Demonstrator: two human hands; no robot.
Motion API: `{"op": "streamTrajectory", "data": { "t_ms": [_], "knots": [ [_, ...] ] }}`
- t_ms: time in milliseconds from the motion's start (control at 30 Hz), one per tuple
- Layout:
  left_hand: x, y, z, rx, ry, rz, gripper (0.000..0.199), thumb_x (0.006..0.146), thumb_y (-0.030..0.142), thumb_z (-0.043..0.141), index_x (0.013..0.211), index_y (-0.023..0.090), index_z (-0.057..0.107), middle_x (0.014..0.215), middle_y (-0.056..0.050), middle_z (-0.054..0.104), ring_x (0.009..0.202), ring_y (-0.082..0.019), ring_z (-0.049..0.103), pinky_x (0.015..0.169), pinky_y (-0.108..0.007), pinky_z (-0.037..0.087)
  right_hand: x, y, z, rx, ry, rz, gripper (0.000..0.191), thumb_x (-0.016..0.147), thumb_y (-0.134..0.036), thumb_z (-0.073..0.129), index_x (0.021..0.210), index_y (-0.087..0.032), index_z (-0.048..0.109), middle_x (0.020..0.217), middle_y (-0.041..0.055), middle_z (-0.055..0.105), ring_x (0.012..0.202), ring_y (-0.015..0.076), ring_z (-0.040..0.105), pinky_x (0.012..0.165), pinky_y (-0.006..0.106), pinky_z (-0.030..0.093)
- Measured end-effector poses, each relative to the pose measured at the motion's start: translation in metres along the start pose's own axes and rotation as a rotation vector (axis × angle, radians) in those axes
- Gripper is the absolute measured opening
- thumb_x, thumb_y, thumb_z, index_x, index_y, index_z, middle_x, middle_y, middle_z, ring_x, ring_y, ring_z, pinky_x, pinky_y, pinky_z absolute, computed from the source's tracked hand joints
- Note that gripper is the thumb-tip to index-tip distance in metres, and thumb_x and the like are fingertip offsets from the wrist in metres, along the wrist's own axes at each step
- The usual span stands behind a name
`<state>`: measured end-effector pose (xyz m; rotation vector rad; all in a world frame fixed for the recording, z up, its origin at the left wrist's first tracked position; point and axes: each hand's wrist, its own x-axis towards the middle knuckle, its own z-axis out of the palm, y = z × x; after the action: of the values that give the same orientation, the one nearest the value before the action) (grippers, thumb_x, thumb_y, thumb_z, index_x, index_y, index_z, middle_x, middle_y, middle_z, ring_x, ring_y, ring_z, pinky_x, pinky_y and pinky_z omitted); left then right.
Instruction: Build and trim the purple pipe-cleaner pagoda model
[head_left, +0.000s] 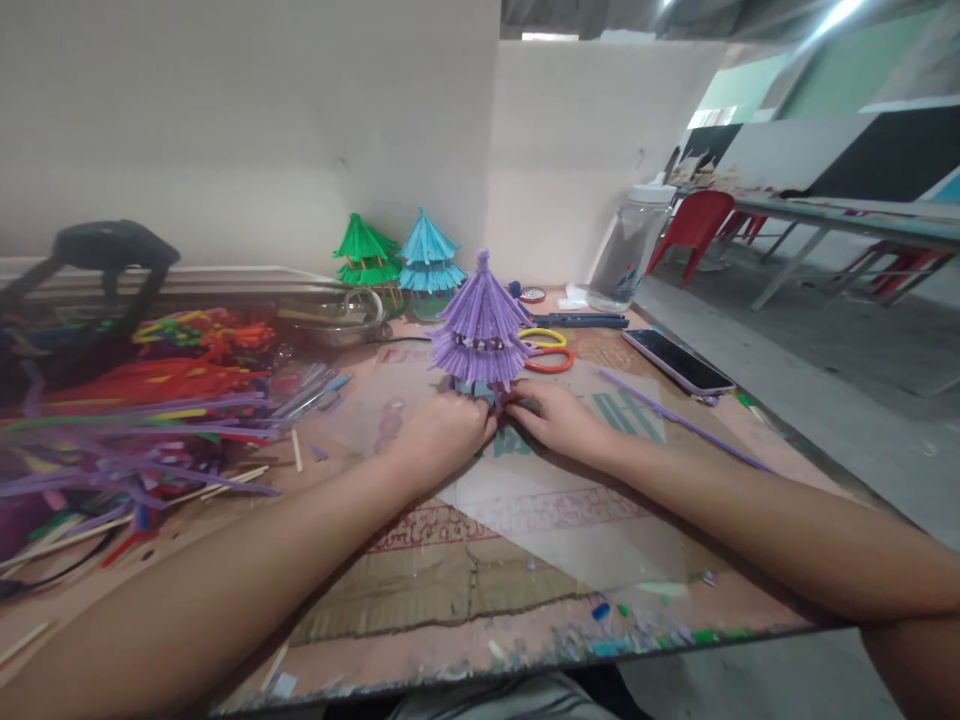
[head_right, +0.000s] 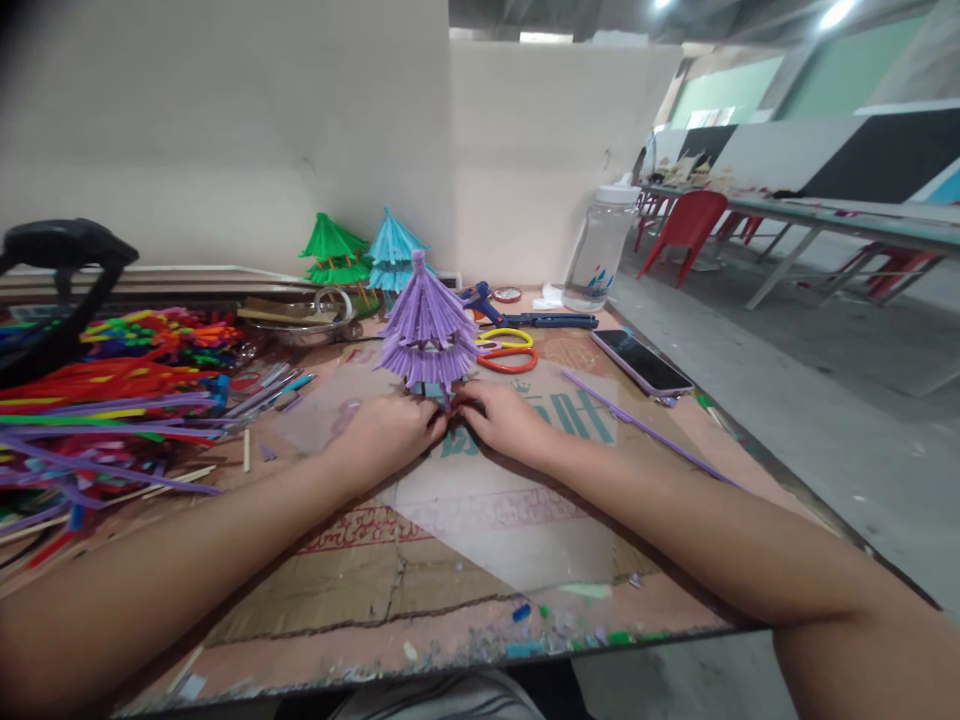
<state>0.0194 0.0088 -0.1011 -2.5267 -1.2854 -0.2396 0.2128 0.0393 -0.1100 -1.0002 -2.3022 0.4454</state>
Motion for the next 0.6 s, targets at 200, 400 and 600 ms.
{"op": "streamTrajectory", "data": {
  "t_ms": [200, 400, 600],
  "knots": [
    [0.0, -0.002, 0.001, 0.001, -0.035, 0.012, 0.025, 0.096, 0.019, 0.044, 0.092, 0.009, 0.067, 0.077, -0.016, 0.069, 0.072, -0.026, 0.07, 0.062, -0.033, 0.05, 0.001, 0.0, 0.0, 0.039, 0.013, 0.033, 0.02, 0.089, -0.013, 0.054, 0.097, -0.016, 0.072, 0.095, 0.0082, 0.073, 0.089, 0.0203, 0.066, 0.084, 0.032, 0.048],
    [0.001, -0.004, 0.007, -0.043, -0.049, -0.112, 0.03, 0.099, 0.025, 0.039, 0.094, 0.013, 0.066, 0.074, -0.013, 0.071, 0.068, -0.026, 0.071, 0.059, -0.031, 0.048, 0.0, 0.001, -0.001, 0.074, 0.015, 0.009, 0.02, 0.09, -0.014, 0.052, 0.096, -0.017, 0.071, 0.094, 0.0074, 0.073, 0.088, 0.0195, 0.066, 0.082, 0.031, 0.048],
    [0.002, -0.006, 0.01, -0.059, -0.05, -0.152, 0.032, 0.1, 0.029, 0.038, 0.099, 0.014, 0.067, 0.076, -0.013, 0.072, 0.071, -0.026, 0.071, 0.063, -0.032, 0.05, 0.005, -0.002, -0.004, 0.134, -0.023, 0.046, 0.02, 0.089, -0.012, 0.052, 0.091, -0.017, 0.071, 0.091, 0.0054, 0.072, 0.087, 0.0184, 0.065, 0.083, 0.03, 0.048]
  ]
}}
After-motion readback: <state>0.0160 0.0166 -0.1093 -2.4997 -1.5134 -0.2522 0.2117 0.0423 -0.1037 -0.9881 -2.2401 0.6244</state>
